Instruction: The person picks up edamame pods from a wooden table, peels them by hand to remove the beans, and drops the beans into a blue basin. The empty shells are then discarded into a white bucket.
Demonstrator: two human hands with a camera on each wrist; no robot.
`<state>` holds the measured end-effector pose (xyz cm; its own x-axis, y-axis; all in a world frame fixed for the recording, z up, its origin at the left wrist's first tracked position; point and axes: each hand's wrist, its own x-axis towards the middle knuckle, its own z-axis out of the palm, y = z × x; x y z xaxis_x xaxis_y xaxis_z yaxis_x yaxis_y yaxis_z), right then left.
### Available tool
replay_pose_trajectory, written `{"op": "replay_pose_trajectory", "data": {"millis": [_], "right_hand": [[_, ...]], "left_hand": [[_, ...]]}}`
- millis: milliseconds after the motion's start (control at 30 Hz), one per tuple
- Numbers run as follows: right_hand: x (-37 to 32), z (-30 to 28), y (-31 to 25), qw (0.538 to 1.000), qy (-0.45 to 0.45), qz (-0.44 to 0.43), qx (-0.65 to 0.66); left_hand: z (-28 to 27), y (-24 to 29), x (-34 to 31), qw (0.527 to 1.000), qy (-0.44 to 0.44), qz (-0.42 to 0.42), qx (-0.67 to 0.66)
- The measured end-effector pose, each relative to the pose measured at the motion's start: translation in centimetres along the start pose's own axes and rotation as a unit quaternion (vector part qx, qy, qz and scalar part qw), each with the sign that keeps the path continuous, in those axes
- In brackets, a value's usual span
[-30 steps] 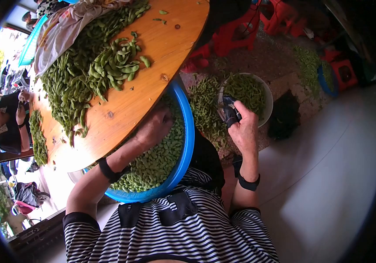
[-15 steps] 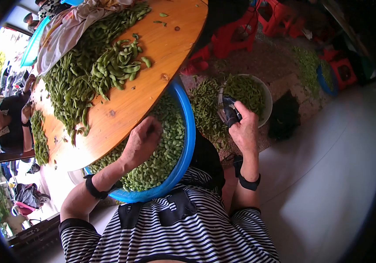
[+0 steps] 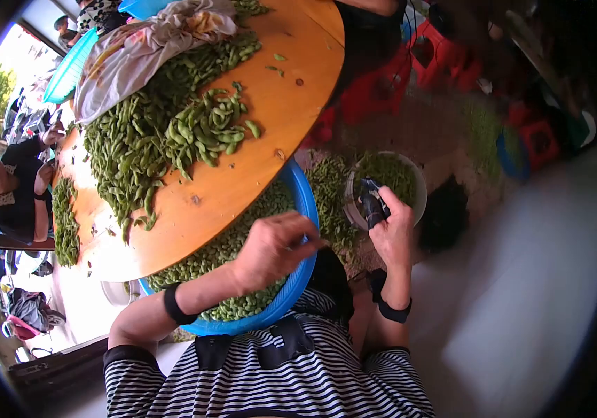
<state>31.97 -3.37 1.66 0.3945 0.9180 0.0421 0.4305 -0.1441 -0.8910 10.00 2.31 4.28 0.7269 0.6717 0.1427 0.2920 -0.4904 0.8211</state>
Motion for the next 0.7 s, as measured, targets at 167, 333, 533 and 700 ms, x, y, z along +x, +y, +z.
{"op": "replay_pose_trajectory", "data": {"millis": [167, 333, 533, 700], "right_hand": [[0.7, -0.3, -1.4, 1.000, -0.004, 0.009, -0.016], [1.4, 0.0, -1.7, 0.999, -0.020, 0.008, -0.028], [2.5, 1.1, -2.3, 0.999, -0.015, -0.009, -0.028], [3.5, 2.1, -3.7, 0.998, -0.026, -0.039, -0.051]], "left_hand": [[0.9, -0.1, 0.3, 0.936, -0.054, 0.159, 0.308], [-2.0, -1.0, 1.4, 0.919, -0.043, 0.137, 0.366], [-9.1, -4.2, 5.1, 0.920, 0.159, 0.088, 0.346], [-11.1, -6.4, 7.6, 0.915, 0.147, 0.105, 0.361]]}}
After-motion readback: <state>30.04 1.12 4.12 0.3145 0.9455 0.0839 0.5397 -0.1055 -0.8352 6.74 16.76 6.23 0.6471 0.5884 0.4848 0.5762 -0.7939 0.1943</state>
